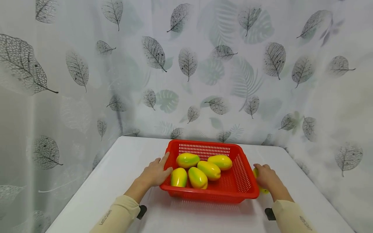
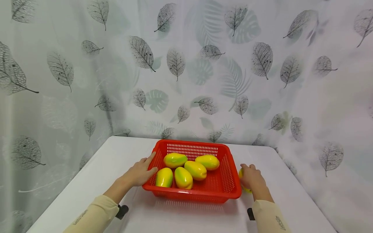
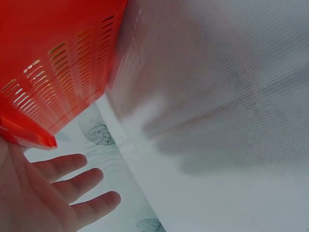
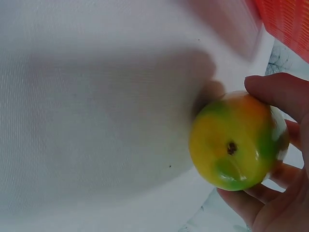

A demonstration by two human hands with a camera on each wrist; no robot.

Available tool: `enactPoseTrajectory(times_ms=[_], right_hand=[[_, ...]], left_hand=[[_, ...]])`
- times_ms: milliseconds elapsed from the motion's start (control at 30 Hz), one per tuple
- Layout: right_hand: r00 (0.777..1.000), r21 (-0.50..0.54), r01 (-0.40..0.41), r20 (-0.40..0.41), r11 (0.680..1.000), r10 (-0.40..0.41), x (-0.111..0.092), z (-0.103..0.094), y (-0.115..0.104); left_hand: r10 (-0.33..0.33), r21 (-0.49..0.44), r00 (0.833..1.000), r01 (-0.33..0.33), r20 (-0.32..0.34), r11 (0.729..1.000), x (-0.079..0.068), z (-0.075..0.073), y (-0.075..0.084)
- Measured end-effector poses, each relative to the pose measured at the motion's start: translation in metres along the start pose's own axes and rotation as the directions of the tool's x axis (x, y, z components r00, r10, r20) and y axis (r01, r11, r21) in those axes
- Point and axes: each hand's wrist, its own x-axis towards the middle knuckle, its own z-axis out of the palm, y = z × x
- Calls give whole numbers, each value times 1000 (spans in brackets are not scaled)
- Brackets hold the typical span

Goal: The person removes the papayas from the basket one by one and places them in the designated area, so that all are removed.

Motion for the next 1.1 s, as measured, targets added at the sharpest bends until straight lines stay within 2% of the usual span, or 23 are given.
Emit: enactPoseTrajectory(times_ms=[200, 467, 767, 967, 1100], right_hand=[[1000, -16, 0, -19, 1000, 0, 1, 1, 4], [1000, -14, 4, -3, 1000, -4, 1, -1, 6], [1000, -19, 17, 0, 1000, -17, -6, -23, 1], [995, 33, 50, -85, 998, -47, -7, -42, -8], [985, 70, 91, -156, 993, -79, -7, -47, -31]], left_hand=[[3, 1, 1000, -3, -3, 1000, 3, -1, 4], [-10, -6, 1000, 10, 9, 1000, 3, 0, 4], [-10, -6, 1000, 10, 4, 1000, 1, 1, 2], [-7, -1, 1000, 7, 6, 1000, -1, -1, 3], [-6, 0, 1000, 6, 10, 1000, -1, -3, 2]])
